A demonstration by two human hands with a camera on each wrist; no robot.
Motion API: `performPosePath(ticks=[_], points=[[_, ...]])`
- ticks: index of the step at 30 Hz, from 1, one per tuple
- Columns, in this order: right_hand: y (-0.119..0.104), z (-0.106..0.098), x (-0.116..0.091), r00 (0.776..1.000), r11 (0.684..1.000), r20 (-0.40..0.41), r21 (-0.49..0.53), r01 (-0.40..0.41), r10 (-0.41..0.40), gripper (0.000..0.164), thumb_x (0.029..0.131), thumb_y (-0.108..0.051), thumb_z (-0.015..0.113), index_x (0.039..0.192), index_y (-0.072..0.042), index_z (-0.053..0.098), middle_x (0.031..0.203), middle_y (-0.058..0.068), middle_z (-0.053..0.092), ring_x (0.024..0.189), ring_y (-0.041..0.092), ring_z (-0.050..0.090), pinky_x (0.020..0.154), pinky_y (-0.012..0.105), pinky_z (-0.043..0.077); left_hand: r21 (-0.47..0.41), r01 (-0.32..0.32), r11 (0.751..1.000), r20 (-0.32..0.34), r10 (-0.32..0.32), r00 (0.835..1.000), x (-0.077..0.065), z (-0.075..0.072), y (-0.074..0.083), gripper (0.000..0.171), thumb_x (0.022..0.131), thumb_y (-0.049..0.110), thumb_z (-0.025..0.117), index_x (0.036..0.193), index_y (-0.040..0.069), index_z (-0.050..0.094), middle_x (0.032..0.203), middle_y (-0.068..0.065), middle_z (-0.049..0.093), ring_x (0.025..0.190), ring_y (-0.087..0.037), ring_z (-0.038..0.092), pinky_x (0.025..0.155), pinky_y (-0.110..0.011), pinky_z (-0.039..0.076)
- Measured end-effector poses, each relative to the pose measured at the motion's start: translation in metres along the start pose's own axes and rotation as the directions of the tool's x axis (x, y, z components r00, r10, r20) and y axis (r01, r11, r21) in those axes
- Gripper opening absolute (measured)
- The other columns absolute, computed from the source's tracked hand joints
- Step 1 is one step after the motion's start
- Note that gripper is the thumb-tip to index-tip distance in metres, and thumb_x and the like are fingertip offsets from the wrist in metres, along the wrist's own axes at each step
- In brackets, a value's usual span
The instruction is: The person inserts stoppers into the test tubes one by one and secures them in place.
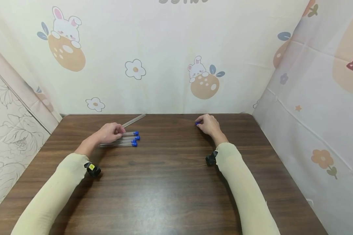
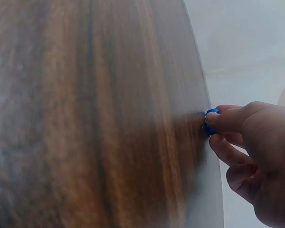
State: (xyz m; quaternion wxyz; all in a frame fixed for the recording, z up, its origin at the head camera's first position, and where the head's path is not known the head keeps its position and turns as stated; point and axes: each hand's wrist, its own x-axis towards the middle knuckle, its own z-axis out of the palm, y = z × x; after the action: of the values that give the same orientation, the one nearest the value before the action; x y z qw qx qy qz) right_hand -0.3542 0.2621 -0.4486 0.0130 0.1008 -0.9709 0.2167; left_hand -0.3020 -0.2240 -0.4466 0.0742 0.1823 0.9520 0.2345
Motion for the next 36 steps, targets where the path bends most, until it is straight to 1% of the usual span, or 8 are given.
performPosePath(ticks=[5, 11, 15, 18, 24, 31, 36], points=[[0.0, 0.0, 0.0, 1.0, 1.0, 0.003, 0.005, -0.002, 0.002, 0.023, 0.094, -0.017, 0.068, 0.115, -0.013, 0.076, 0.126, 0.014, 0.072, 0.129, 0.037, 0.059, 0.103, 0.061, 0.046, -0.002, -0.004, 1.0, -0.006, 0.004, 1.0, 0.0, 0.0, 0.0, 0.019, 0.092, 0.012, 0.062, 0.108, 0.009, 0.071, 0.103, -0.011, 0.073, 0.095, -0.024, 0.066, 0.087, -0.044, 0.054], [0.0, 0.0, 0.001, 1.0, 1.0, 0.006, 0.029, -0.01, 0.009, 0.022, 0.095, -0.017, 0.068, 0.115, -0.012, 0.075, 0.125, 0.014, 0.072, 0.126, 0.036, 0.06, 0.106, 0.059, 0.045, -0.004, -0.002, 1.0, -0.019, 0.002, 1.0, -0.001, -0.001, 0.001, 0.025, 0.092, 0.013, 0.064, 0.116, 0.007, 0.069, 0.111, -0.014, 0.072, 0.103, -0.029, 0.067, 0.093, -0.048, 0.054], [0.0, -0.002, 0.001, 1.0, 0.999, -0.007, 0.034, -0.004, 0.004, 0.022, 0.094, -0.019, 0.07, 0.113, -0.012, 0.076, 0.123, 0.014, 0.073, 0.124, 0.036, 0.061, 0.105, 0.058, 0.046, 0.007, -0.011, 1.0, -0.029, 0.011, 1.0, -0.002, -0.004, 0.003, 0.027, 0.092, 0.015, 0.064, 0.117, 0.007, 0.069, 0.113, -0.015, 0.071, 0.106, -0.03, 0.067, 0.095, -0.049, 0.054], [0.0, -0.004, 0.001, 1.0, 0.999, -0.013, 0.047, 0.0, 0.001, 0.022, 0.094, -0.019, 0.07, 0.113, -0.011, 0.076, 0.122, 0.014, 0.073, 0.123, 0.036, 0.062, 0.105, 0.058, 0.047, 0.015, -0.024, 1.0, -0.049, 0.024, 0.998, -0.002, -0.008, 0.005, 0.027, 0.093, 0.017, 0.064, 0.116, 0.007, 0.07, 0.111, -0.015, 0.07, 0.105, -0.03, 0.066, 0.093, -0.049, 0.054], [-0.002, -0.012, 0.003, 1.0, 0.998, 0.001, 0.058, 0.005, -0.005, 0.022, 0.095, -0.019, 0.069, 0.114, -0.011, 0.075, 0.124, 0.014, 0.072, 0.124, 0.035, 0.061, 0.105, 0.055, 0.048, 0.036, -0.047, 0.998, -0.097, 0.05, 0.994, 0.001, -0.011, 0.008, 0.029, 0.094, 0.02, 0.063, 0.118, 0.005, 0.069, 0.11, -0.015, 0.068, 0.104, -0.031, 0.065, 0.092, -0.049, 0.052], [-0.007, -0.02, 0.003, 1.0, 0.998, -0.013, 0.06, 0.02, -0.019, 0.023, 0.095, -0.019, 0.068, 0.116, -0.011, 0.074, 0.124, 0.014, 0.072, 0.116, 0.033, 0.064, 0.098, 0.053, 0.05, 0.021, -0.02, 1.0, -0.125, 0.023, 0.992, 0.003, -0.017, 0.01, 0.03, 0.095, 0.022, 0.062, 0.12, 0.005, 0.068, 0.112, -0.015, 0.067, 0.107, -0.032, 0.064, 0.094, -0.05, 0.052], [-0.008, -0.021, 0.003, 1.0, 0.998, -0.016, 0.065, 0.023, -0.022, 0.024, 0.095, -0.019, 0.069, 0.116, -0.011, 0.074, 0.125, 0.013, 0.072, 0.118, 0.032, 0.064, 0.099, 0.053, 0.05, 0.043, -0.029, 0.999, -0.142, 0.035, 0.989, 0.007, -0.016, 0.007, 0.03, 0.095, 0.021, 0.063, 0.12, 0.004, 0.067, 0.113, -0.016, 0.068, 0.107, -0.032, 0.065, 0.095, -0.051, 0.051]])
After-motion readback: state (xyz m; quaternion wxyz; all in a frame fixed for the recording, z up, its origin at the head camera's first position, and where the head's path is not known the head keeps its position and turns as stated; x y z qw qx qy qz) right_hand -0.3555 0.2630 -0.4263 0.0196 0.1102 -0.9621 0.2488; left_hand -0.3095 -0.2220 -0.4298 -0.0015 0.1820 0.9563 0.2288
